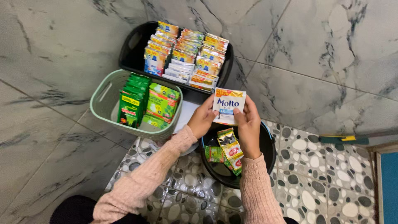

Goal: The person sits on the floor and organizes small detergent packets by picking them from a black bucket and placing them into a green basket and a black tray. The person handles packets of different brands and colors, stacking them neatly in the containers.

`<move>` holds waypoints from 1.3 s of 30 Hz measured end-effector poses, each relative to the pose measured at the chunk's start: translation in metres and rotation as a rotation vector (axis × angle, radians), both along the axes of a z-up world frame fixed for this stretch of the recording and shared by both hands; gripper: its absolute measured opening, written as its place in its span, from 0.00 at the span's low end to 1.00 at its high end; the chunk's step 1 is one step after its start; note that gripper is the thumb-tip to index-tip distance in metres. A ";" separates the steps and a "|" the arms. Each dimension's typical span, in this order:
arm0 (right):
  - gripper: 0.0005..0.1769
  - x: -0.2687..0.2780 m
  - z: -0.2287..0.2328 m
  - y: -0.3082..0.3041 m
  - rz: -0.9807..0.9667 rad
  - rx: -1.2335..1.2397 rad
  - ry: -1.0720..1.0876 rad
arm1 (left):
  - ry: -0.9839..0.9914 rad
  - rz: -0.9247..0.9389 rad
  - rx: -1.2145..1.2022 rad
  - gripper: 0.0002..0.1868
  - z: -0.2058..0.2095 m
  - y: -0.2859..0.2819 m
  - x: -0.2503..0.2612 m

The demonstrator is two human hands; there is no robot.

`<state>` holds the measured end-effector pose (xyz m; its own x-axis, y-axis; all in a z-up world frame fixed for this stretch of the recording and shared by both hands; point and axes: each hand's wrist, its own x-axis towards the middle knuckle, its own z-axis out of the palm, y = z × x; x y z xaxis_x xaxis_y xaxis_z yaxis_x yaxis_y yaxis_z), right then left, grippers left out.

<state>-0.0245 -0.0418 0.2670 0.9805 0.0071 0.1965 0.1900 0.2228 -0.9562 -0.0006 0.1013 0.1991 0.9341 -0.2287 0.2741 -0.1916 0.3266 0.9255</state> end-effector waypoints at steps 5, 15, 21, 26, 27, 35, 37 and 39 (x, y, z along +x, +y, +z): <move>0.26 0.014 0.021 0.034 0.088 -0.011 -0.037 | -0.069 0.048 0.072 0.32 0.037 0.044 0.007; 0.33 0.054 0.031 0.111 0.275 -0.062 -0.149 | -0.190 0.268 0.462 0.35 0.079 0.157 0.025; 0.34 0.093 0.020 0.167 0.168 -0.232 -0.298 | -0.236 0.342 0.538 0.38 0.070 0.215 0.076; 0.34 0.118 0.008 0.198 0.038 -0.393 -0.414 | -0.249 0.446 0.631 0.40 0.060 0.243 0.108; 0.34 0.121 0.008 0.204 -0.005 -0.425 -0.462 | -0.229 0.473 0.670 0.41 0.063 0.247 0.112; 0.36 0.132 -0.012 0.220 -0.040 -0.702 -0.515 | -0.298 0.497 0.843 0.45 0.056 0.261 0.110; 0.33 0.138 -0.017 0.220 -0.062 -0.782 -0.563 | -0.224 0.494 0.913 0.40 0.049 0.264 0.113; 0.28 0.140 -0.022 0.218 -0.136 -0.926 -0.579 | -0.189 0.496 0.970 0.35 0.041 0.265 0.117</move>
<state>0.1155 0.1761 0.2454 0.7452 0.2884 0.6013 0.6326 -0.5911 -0.5005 0.1169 0.3664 0.2401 0.9436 -0.0354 0.3292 -0.2657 -0.6741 0.6892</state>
